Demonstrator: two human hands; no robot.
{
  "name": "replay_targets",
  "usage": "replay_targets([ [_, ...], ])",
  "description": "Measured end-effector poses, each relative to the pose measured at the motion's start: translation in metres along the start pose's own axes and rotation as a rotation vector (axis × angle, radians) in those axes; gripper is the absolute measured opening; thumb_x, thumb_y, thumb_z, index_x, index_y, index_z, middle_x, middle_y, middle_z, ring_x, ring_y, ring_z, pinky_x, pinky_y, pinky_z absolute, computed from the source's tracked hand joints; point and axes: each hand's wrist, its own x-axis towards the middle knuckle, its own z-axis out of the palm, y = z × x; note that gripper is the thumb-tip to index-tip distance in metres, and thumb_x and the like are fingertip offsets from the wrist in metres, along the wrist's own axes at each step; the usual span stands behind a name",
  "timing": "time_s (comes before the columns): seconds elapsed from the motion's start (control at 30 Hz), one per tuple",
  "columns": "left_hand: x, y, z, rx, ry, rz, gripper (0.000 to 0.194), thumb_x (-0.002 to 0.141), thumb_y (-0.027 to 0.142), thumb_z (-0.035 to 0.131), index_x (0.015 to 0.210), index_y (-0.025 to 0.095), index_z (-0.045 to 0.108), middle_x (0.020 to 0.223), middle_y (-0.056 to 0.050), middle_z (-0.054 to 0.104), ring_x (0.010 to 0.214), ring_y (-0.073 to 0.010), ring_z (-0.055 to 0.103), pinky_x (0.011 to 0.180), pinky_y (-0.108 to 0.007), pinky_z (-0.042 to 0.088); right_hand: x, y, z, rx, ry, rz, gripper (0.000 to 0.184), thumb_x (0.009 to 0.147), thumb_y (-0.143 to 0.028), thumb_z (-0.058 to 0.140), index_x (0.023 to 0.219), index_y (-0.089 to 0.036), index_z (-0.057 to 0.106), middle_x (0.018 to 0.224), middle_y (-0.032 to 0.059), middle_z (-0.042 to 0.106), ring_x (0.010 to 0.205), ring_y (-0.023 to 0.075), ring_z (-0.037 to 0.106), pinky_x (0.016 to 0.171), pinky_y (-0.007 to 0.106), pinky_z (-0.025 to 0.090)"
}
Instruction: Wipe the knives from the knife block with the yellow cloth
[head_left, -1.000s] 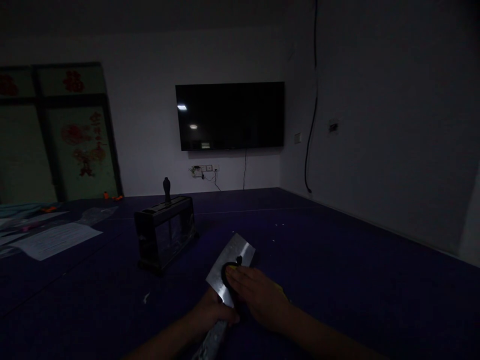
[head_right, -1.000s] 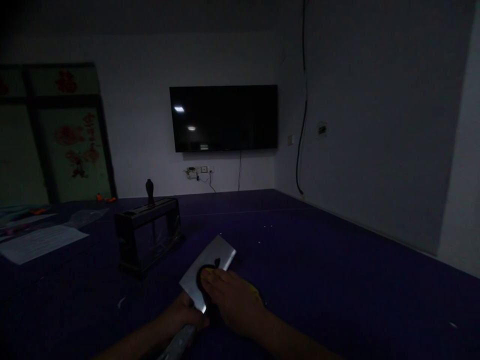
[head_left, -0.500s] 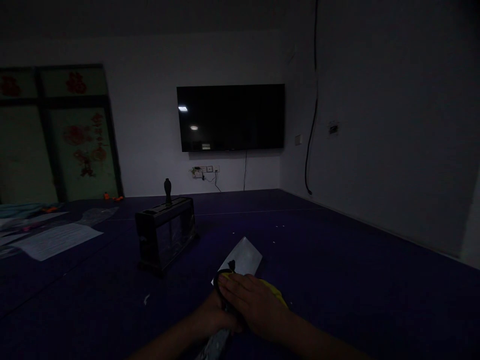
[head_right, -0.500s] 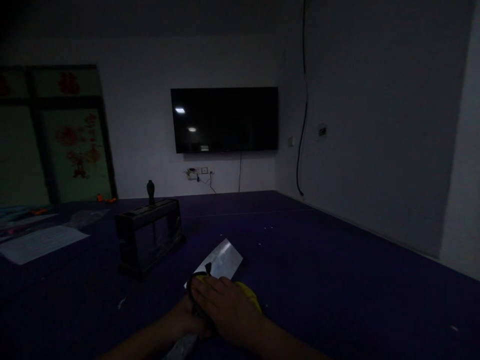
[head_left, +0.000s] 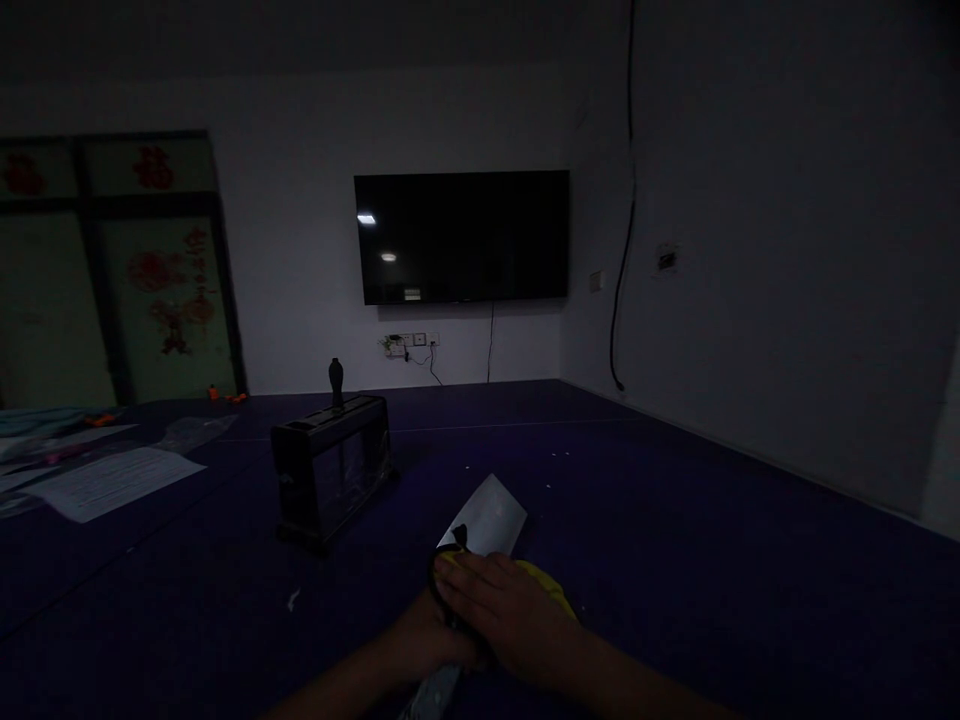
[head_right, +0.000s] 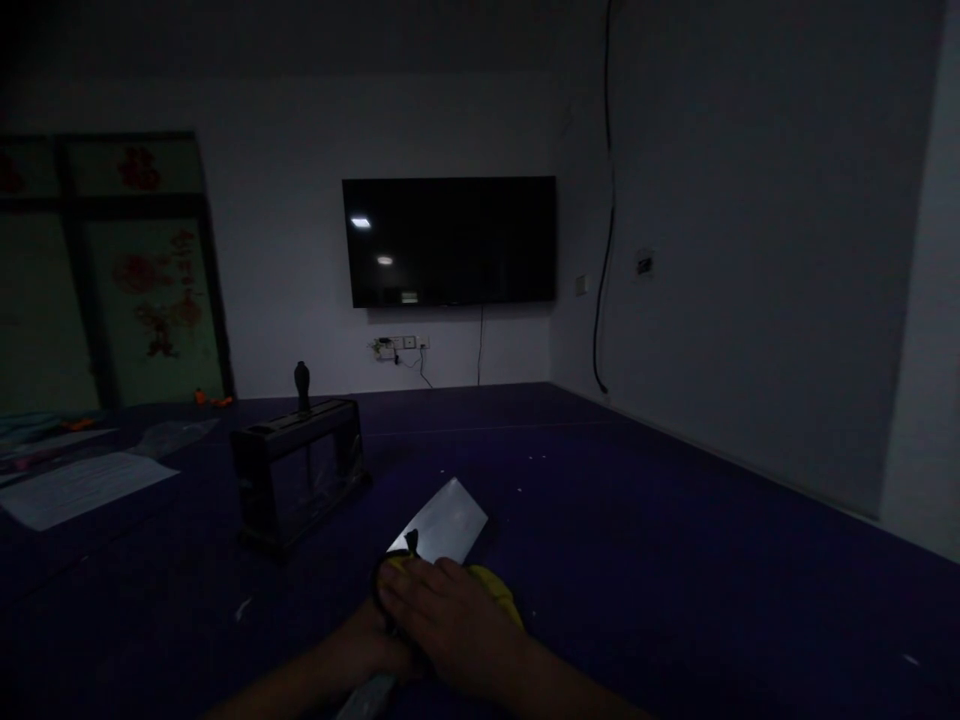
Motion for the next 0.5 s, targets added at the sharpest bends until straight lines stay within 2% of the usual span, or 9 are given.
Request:
replay_targets([
  [0.1, 0.003, -0.004, -0.001, -0.063, 0.061, -0.06, 0.077, 0.041, 0.002, 0.063, 0.115, 0.017, 0.047, 0.079, 0.002, 0.062, 0.07, -0.0169, 0.055, 0.062, -0.027, 0.041, -0.001, 0.002, 0.004, -0.014, 0.033, 0.057, 0.06, 0.082, -0.011, 0.039, 0.139, -0.017, 0.02, 0.143, 0.0058, 0.029, 0.128, 0.0201, 0.029, 0.097, 0.036, 0.036],
  [0.2, 0.005, -0.003, -0.002, -0.121, 0.132, -0.067, 0.081, 0.039, 0.0, 0.064, 0.116, 0.017, 0.046, 0.079, 0.001, 0.062, 0.071, -0.0164, 0.054, 0.061, -0.025, 0.041, -0.003, 0.008, 0.01, -0.041, 0.072, 0.129, 0.061, 0.079, -0.008, 0.039, 0.138, -0.017, 0.025, 0.141, 0.0056, 0.032, 0.125, 0.0199, 0.033, 0.097, 0.036, 0.036],
  [0.3, 0.004, 0.0, -0.004, -0.173, 0.176, -0.026, 0.065, 0.04, 0.001, 0.065, 0.103, 0.016, 0.056, 0.083, 0.0, 0.063, 0.07, -0.0143, 0.054, 0.058, -0.022, 0.039, -0.005, 0.014, 0.017, -0.068, 0.133, 0.214, 0.06, 0.076, -0.005, 0.039, 0.135, -0.017, 0.032, 0.139, 0.0062, 0.037, 0.122, 0.0198, 0.038, 0.096, 0.036, 0.037],
  [0.4, 0.002, 0.001, -0.006, -0.19, 0.175, -0.051, 0.045, 0.045, 0.006, 0.065, 0.089, 0.013, 0.06, 0.07, 0.001, 0.061, 0.055, -0.0105, 0.05, 0.051, -0.022, 0.036, -0.007, 0.018, 0.024, -0.085, 0.189, 0.288, 0.056, 0.077, -0.005, 0.039, 0.132, -0.017, 0.037, 0.135, 0.0064, 0.042, 0.118, 0.0198, 0.042, 0.095, 0.036, 0.039],
  [0.5, 0.001, -0.001, -0.008, -0.178, 0.167, -0.077, 0.044, 0.047, 0.011, 0.066, 0.091, 0.012, 0.061, 0.059, 0.003, 0.057, 0.049, -0.0099, 0.048, 0.046, -0.021, 0.034, -0.008, 0.02, 0.028, -0.093, 0.242, 0.326, 0.053, 0.077, -0.004, 0.039, 0.129, -0.015, 0.042, 0.132, 0.0065, 0.047, 0.114, 0.0206, 0.046, 0.094, 0.036, 0.04],
])
